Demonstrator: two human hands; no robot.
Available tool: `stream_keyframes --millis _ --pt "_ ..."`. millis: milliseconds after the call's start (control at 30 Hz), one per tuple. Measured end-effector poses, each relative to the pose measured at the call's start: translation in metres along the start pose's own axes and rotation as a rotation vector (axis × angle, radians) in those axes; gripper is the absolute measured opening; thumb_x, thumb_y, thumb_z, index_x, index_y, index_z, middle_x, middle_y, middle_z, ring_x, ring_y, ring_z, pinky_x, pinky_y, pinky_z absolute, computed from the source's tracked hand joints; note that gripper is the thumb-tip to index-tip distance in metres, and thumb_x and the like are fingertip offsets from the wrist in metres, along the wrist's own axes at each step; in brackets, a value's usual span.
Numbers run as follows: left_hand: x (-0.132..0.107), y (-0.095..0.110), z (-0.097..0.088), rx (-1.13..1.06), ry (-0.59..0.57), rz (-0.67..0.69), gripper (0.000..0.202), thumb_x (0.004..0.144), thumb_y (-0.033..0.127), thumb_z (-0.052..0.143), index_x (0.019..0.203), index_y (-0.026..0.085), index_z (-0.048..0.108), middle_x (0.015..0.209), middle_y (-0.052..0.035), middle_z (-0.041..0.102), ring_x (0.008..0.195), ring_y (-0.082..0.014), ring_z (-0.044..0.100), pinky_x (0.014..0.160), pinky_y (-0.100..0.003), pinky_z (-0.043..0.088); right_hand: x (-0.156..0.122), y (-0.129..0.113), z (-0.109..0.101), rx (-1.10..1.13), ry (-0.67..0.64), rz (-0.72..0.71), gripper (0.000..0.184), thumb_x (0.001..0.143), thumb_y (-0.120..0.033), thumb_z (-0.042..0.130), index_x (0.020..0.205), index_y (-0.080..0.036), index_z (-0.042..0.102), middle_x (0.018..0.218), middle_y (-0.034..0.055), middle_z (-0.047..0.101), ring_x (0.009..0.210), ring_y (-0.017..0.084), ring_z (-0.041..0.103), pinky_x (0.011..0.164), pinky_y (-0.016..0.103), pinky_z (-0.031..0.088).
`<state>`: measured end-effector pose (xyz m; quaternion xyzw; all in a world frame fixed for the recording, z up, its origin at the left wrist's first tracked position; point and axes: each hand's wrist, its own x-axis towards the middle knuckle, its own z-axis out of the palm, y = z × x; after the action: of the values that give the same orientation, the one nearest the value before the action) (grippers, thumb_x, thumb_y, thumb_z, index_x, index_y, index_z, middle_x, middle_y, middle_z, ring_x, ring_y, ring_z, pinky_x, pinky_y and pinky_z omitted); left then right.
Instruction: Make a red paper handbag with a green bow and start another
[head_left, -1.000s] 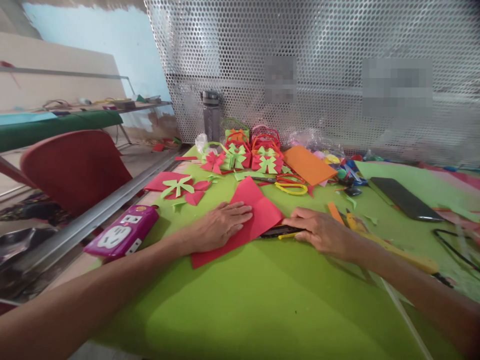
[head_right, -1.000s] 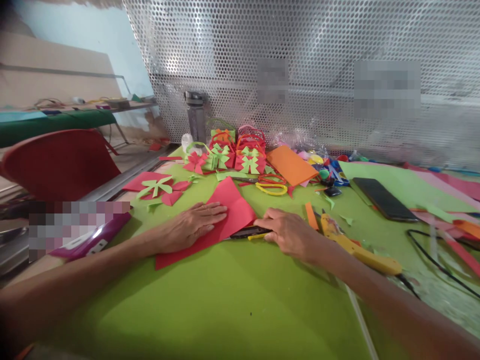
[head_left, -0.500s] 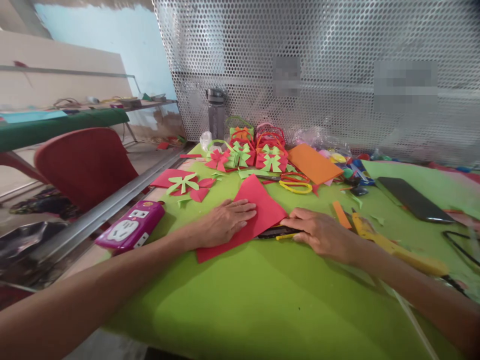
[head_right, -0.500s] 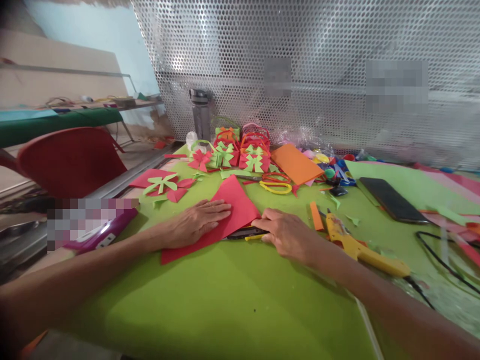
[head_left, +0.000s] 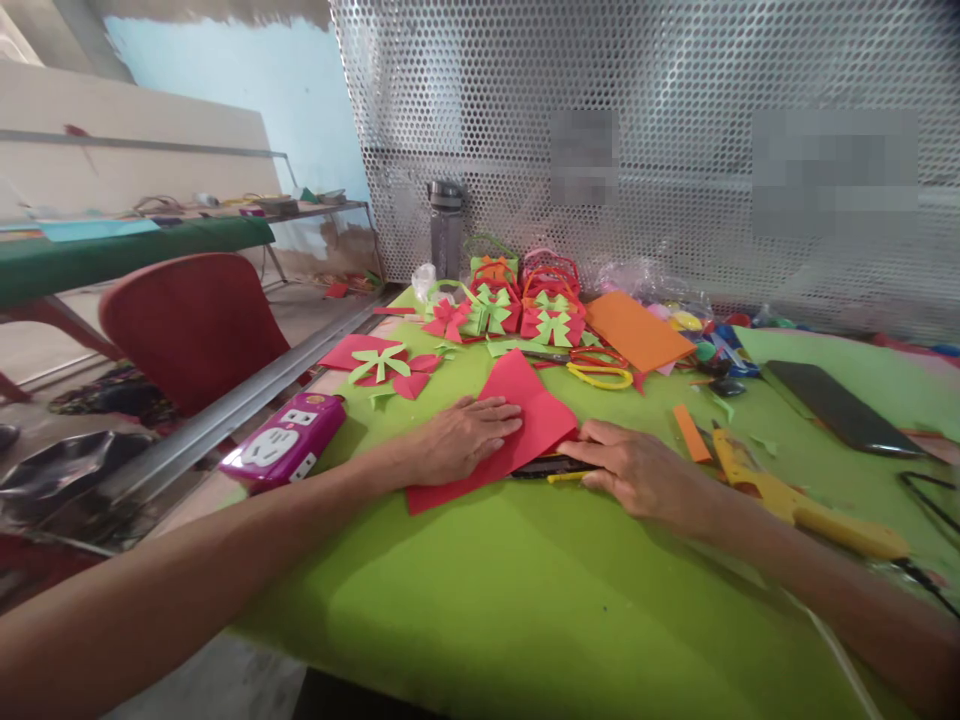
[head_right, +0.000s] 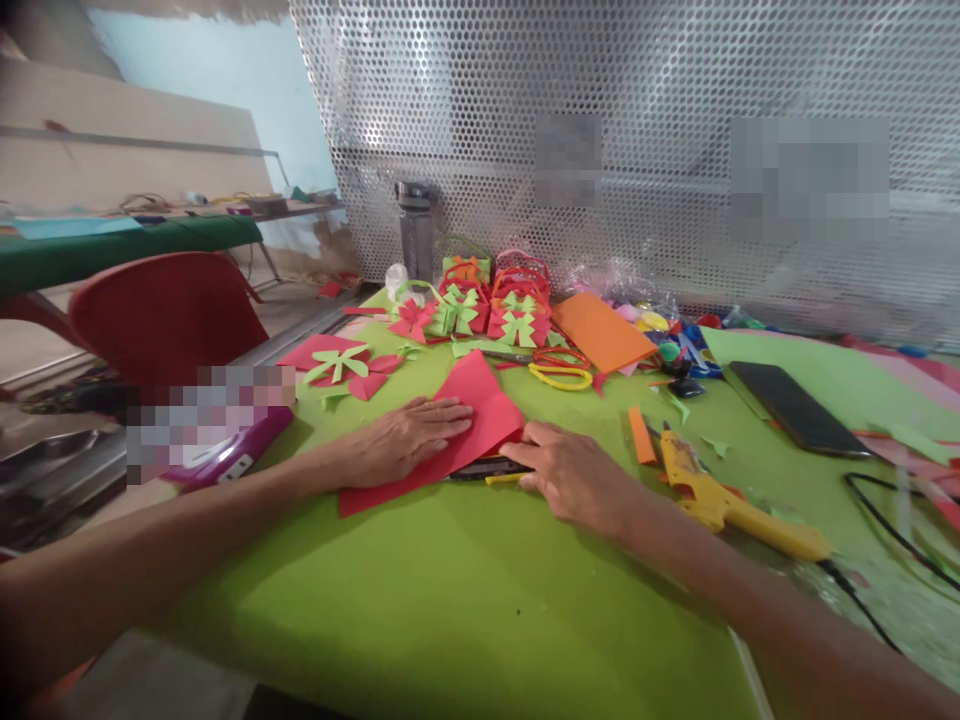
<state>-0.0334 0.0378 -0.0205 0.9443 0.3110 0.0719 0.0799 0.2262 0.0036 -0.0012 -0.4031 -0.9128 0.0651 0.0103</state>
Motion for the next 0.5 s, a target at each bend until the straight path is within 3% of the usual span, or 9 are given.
stream_keyframes --millis 333,500 --pt "0.002 0.002 0.000 -0.003 0.021 0.021 0.041 0.099 0.023 0.028 0.136 0.016 0.043 0.144 -0.0091 0.042 0.137 -0.0187 0.030 0.111 -0.040 0.022 0.002 -0.004 -0.002 -0.008 0.003 0.015 0.033 0.085 -0.012 0.055 0.117 -0.019 0.060 0.100 0.0098 0.059 0.087 0.021 0.060 0.073 0.032 0.047" --pt "-0.005 -0.003 -0.010 -0.045 0.058 -0.007 0.041 0.098 0.025 0.030 0.138 0.020 0.041 0.147 -0.0084 0.039 0.137 -0.0192 0.031 0.112 -0.044 0.023 0.002 0.001 0.001 0.009 0.045 -0.002 0.034 0.084 -0.013 0.057 0.116 -0.023 0.061 0.101 0.0083 0.060 0.085 0.020 0.060 0.070 0.029 0.047"
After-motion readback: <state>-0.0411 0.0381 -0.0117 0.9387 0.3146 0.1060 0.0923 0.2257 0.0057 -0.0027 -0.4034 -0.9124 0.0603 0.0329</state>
